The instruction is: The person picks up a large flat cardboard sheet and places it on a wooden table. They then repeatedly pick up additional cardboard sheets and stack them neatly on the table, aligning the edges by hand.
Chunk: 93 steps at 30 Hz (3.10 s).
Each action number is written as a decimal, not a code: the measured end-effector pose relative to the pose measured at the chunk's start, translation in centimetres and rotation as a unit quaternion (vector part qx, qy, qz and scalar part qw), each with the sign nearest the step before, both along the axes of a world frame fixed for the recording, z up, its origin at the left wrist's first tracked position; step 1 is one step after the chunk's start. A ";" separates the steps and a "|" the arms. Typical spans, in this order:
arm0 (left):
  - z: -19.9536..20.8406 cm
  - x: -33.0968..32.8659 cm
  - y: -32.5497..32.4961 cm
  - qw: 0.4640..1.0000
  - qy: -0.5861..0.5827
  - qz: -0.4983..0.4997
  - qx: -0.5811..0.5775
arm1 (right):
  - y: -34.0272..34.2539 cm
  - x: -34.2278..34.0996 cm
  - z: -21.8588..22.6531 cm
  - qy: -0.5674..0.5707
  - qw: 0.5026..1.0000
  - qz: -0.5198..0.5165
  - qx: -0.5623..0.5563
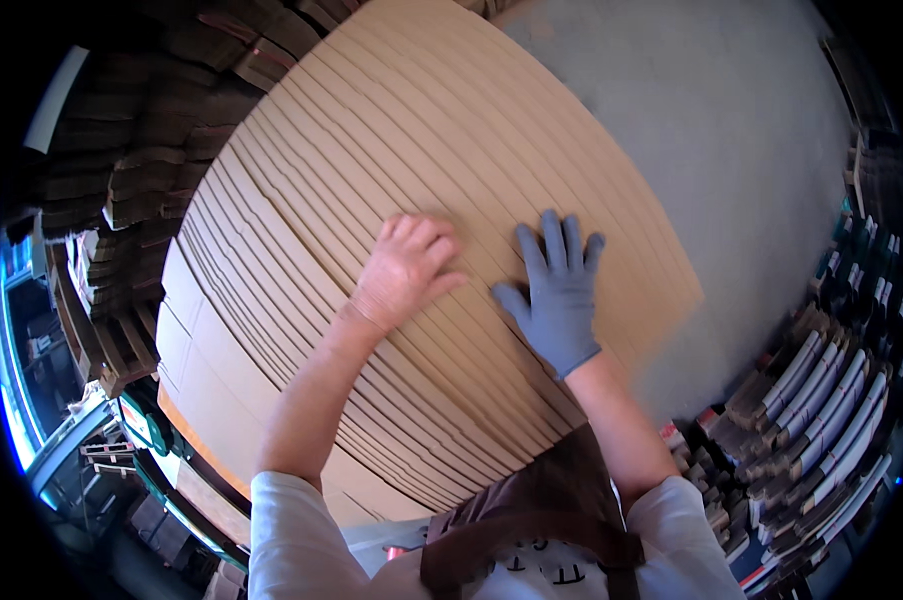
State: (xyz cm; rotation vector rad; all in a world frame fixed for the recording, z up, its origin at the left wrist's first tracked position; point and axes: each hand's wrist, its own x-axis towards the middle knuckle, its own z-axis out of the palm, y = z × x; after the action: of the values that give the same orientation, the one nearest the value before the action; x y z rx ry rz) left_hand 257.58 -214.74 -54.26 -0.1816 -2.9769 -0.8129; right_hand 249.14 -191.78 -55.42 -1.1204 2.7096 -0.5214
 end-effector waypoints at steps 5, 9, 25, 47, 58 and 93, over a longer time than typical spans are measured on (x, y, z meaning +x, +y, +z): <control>0.1 -0.5 -0.4 1.000 -0.006 -0.027 0.005 | -0.4 1.0 -0.7 0.011 1.000 -0.022 0.009; 0.1 -1.0 -1.0 0.999 0.000 -0.052 -0.001 | -0.4 1.1 -1.1 0.012 1.000 -0.025 0.013; -0.4 -4.6 -6.7 1.000 0.005 -0.029 -0.006 | -2.6 0.1 -1.0 0.004 0.999 -0.034 0.039; -0.5 -4.7 -7.7 1.000 -0.004 -0.018 0.008 | -2.5 0.1 -2.1 0.050 0.998 -0.028 0.015; -0.7 -4.7 -7.8 1.000 0.001 -0.013 0.017 | -2.6 0.1 -1.9 0.049 0.998 -0.033 0.021; -0.9 -4.9 -7.6 0.999 0.024 0.003 0.025 | -2.5 0.0 -1.9 0.046 0.998 -0.039 0.008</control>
State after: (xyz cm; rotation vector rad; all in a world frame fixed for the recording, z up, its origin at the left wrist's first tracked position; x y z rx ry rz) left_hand 252.70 -222.35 -55.20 -0.1877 -2.9087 -0.8684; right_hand 249.14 -194.29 -57.31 -1.0651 2.8412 -0.4699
